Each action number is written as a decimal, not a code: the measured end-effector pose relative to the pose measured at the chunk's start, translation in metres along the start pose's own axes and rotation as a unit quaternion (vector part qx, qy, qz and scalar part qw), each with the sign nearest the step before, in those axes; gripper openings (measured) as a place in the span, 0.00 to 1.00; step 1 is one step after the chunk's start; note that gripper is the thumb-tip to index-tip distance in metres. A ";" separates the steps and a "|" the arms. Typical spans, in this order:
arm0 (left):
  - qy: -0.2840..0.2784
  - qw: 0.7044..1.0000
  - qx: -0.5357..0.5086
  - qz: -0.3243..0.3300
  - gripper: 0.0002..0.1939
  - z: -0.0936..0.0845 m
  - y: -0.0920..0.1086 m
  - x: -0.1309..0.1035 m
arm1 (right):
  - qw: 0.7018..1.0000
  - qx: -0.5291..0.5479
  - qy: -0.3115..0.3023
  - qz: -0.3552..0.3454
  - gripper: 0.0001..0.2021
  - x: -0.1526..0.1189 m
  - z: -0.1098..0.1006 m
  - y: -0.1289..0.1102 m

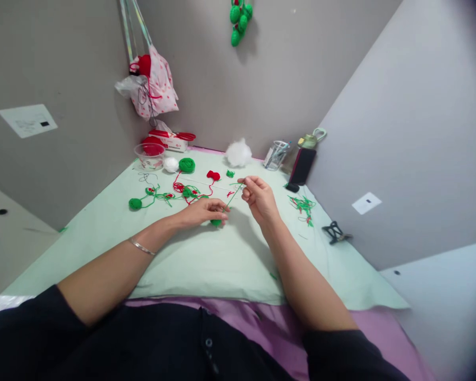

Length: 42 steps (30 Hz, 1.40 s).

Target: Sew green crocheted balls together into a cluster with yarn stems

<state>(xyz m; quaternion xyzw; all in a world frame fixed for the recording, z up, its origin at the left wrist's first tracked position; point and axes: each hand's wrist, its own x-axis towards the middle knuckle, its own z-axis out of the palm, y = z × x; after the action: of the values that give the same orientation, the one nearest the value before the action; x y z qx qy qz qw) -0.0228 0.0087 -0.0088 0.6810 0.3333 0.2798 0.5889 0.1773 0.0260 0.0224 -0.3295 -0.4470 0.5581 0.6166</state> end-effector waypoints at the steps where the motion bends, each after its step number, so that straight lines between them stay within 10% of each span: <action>1: -0.012 1.000 -0.005 -0.003 0.19 0.000 -0.001 0.000 | 1.000 0.015 -0.011 0.013 0.15 -0.001 0.000 0.000; 16: -0.030 0.998 0.053 -0.023 0.28 -0.004 0.008 -0.007 | 0.996 0.084 0.016 0.040 0.11 0.001 -0.001 -0.015; 26: 0.217 0.973 0.007 0.074 0.20 -0.017 0.019 -0.004 | 0.995 0.045 0.079 -0.040 0.10 0.002 -0.009 -0.028; 34: 0.253 0.958 0.088 0.106 0.16 -0.030 0.084 -0.023 | 0.991 -0.003 0.113 -0.077 0.12 -0.001 -0.010 -0.043; 38: 0.252 0.941 0.163 0.157 0.13 -0.046 0.102 0.011 | 0.978 -0.104 0.136 -0.116 0.13 -0.004 -0.005 -0.039; 42: 0.208 0.950 0.207 0.109 0.08 -0.059 0.075 0.081 | 0.969 -0.149 0.139 -0.136 0.15 -0.003 -0.003 -0.034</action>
<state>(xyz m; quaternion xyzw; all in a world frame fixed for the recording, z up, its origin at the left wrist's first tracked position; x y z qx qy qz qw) -0.0090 0.1026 0.0733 0.7471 0.4224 0.4025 0.3184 0.1933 0.0178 0.0511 -0.4284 -0.4757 0.3441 0.6869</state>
